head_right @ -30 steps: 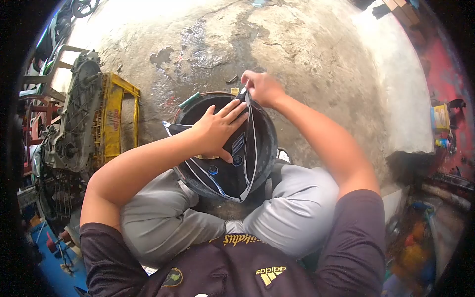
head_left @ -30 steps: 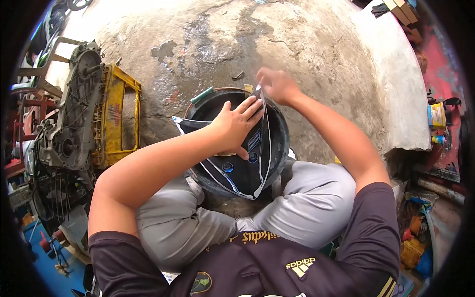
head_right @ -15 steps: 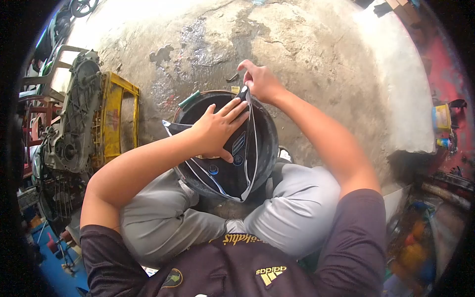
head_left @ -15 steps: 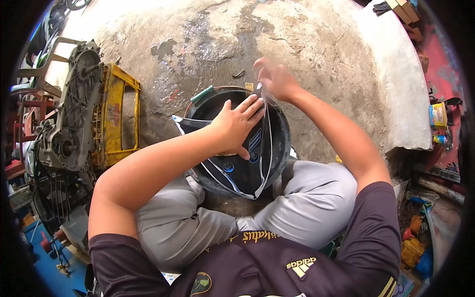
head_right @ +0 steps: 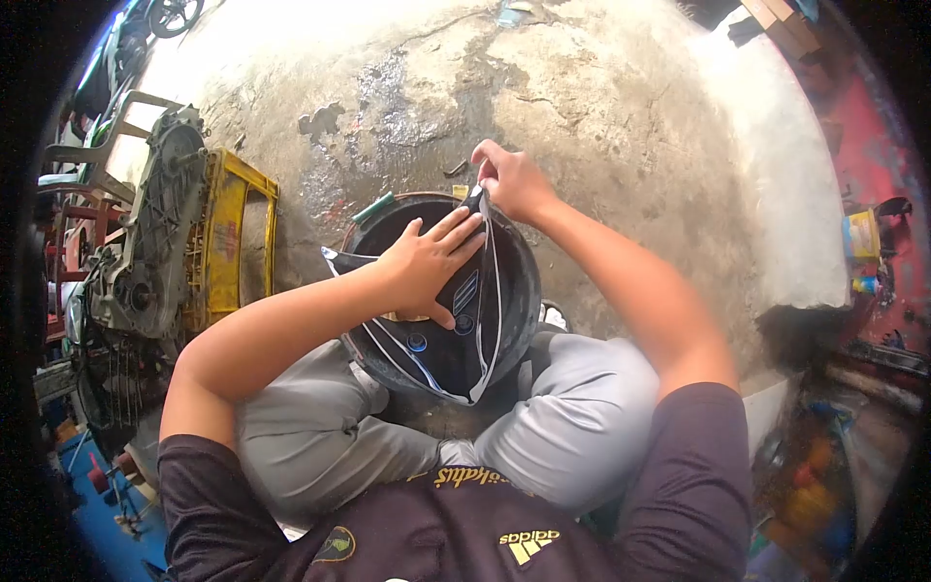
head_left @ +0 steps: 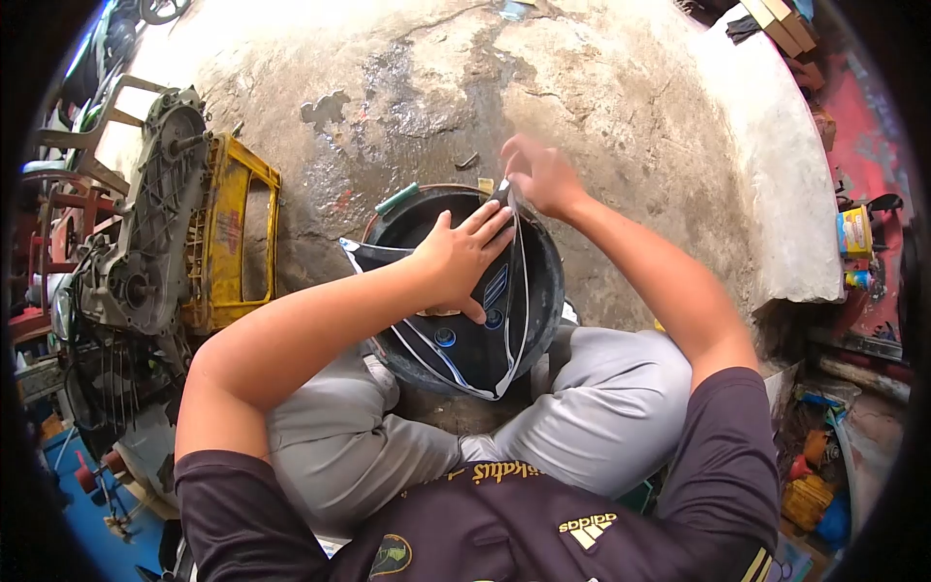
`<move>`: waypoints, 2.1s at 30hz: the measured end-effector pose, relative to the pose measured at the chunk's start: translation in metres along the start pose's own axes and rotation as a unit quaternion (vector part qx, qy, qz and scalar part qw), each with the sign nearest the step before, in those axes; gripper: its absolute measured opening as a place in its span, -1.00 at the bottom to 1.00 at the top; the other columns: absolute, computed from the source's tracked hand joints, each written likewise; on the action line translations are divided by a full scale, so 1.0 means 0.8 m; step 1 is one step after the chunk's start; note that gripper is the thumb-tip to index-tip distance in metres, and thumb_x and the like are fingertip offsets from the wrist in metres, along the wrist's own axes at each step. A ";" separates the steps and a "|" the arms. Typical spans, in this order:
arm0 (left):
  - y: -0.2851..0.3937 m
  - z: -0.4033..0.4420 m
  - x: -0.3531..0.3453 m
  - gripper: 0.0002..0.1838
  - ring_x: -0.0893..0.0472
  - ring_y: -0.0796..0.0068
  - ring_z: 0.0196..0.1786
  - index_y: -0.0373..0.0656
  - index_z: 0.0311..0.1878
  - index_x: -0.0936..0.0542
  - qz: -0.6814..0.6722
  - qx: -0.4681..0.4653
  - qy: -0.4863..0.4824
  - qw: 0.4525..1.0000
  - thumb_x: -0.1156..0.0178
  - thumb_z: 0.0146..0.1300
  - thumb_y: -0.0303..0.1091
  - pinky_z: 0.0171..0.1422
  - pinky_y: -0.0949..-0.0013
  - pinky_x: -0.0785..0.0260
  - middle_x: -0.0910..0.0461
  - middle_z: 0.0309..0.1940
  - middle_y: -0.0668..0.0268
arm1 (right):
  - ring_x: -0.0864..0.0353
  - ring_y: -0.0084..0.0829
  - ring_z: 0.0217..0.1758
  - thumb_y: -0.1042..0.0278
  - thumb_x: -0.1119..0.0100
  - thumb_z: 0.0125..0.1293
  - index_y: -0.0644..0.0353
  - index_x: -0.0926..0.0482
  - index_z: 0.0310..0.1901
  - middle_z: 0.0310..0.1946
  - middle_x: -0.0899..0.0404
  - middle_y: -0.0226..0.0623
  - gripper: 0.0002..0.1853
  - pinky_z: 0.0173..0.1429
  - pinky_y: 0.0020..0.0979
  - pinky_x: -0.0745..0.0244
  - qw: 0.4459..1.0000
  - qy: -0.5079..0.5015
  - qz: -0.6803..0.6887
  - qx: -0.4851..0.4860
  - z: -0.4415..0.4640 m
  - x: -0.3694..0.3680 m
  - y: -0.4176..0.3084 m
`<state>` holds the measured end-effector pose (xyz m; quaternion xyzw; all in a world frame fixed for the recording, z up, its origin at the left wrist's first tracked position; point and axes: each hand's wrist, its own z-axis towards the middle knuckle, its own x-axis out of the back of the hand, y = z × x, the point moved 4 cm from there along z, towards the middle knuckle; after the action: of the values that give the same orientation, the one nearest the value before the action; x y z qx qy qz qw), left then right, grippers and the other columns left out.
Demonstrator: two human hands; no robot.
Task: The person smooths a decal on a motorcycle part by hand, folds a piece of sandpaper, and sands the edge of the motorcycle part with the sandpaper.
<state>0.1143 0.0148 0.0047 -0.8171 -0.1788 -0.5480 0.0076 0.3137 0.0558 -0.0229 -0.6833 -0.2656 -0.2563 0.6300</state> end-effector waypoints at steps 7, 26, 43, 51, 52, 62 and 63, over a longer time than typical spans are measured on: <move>0.002 -0.001 -0.001 0.48 0.13 0.13 0.85 -0.18 0.78 -0.03 0.003 0.000 0.008 1.000 -0.57 -0.05 0.43 0.66 -0.30 -0.18 0.08 0.81 0.10 | -0.84 -0.08 -0.14 0.61 -0.24 0.33 0.21 -0.56 0.04 -0.27 -0.79 -0.09 -0.74 -0.01 -0.13 -0.68 1.000 0.018 -0.001 0.021 0.002 -0.007 0.002; 0.000 -0.001 -0.001 0.47 0.12 0.13 0.85 -0.18 0.76 -0.08 0.002 0.005 0.016 1.000 -0.58 -0.08 0.43 0.65 -0.29 -0.19 0.06 0.81 0.10 | -0.84 0.04 -0.11 0.52 -0.27 0.33 0.19 -0.60 -0.03 -0.23 -0.81 -0.04 -0.81 0.01 -0.09 -0.67 0.998 -0.007 -0.034 0.043 -0.002 -0.002 -0.005; 0.000 -0.001 -0.002 0.47 0.13 0.13 0.85 -0.18 0.77 -0.07 0.001 0.004 0.015 1.000 -0.57 -0.07 0.44 0.64 -0.28 -0.20 0.08 0.81 0.11 | -0.83 0.02 -0.09 0.50 -0.32 0.33 0.24 -0.60 -0.06 -0.24 -0.80 -0.02 -0.82 0.02 -0.13 -0.65 1.000 -0.008 -0.005 0.009 0.004 0.003 -0.015; 0.000 0.000 -0.002 0.47 0.13 0.15 0.85 -0.18 0.77 -0.07 0.001 0.008 0.010 1.000 -0.57 -0.07 0.44 0.64 -0.27 -0.21 0.09 0.82 0.12 | -0.82 0.05 -0.09 0.49 -0.31 0.35 0.22 -0.61 -0.05 -0.23 -0.80 -0.04 -0.83 0.00 -0.10 -0.65 1.000 -0.010 -0.006 0.028 0.003 -0.001 -0.009; 0.001 -0.001 -0.002 0.47 0.13 0.15 0.85 -0.17 0.77 -0.07 0.002 0.006 0.012 1.000 -0.57 -0.07 0.44 0.64 -0.27 -0.21 0.08 0.82 0.12 | -0.82 0.05 -0.09 0.49 -0.31 0.35 0.22 -0.61 -0.05 -0.23 -0.80 -0.04 -0.83 0.00 -0.10 -0.65 0.999 -0.011 -0.006 0.031 0.007 0.000 -0.010; 0.001 0.001 -0.004 0.47 0.14 0.14 0.85 -0.17 0.77 -0.07 0.000 0.001 0.010 1.000 -0.58 -0.07 0.43 0.66 -0.28 -0.19 0.08 0.82 0.12 | -0.79 0.11 -0.12 0.46 -0.30 0.34 0.21 -0.63 -0.07 -0.26 -0.77 0.02 -0.84 -0.01 -0.06 -0.63 0.999 -0.011 -0.020 0.023 0.004 0.000 -0.004; 0.001 0.001 -0.003 0.47 0.13 0.13 0.85 -0.17 0.77 -0.06 0.000 0.000 0.008 1.000 -0.57 -0.06 0.43 0.66 -0.28 -0.19 0.08 0.82 0.12 | -0.79 0.11 -0.12 0.45 -0.31 0.35 0.21 -0.63 -0.07 -0.25 -0.77 0.02 -0.84 -0.01 -0.07 -0.63 1.000 -0.004 0.000 0.018 0.009 0.001 -0.005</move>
<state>0.1146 0.0136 0.0026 -0.8129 -0.1789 -0.5541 0.0094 0.3116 0.0636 -0.0197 -0.6729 -0.2723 -0.2487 0.6412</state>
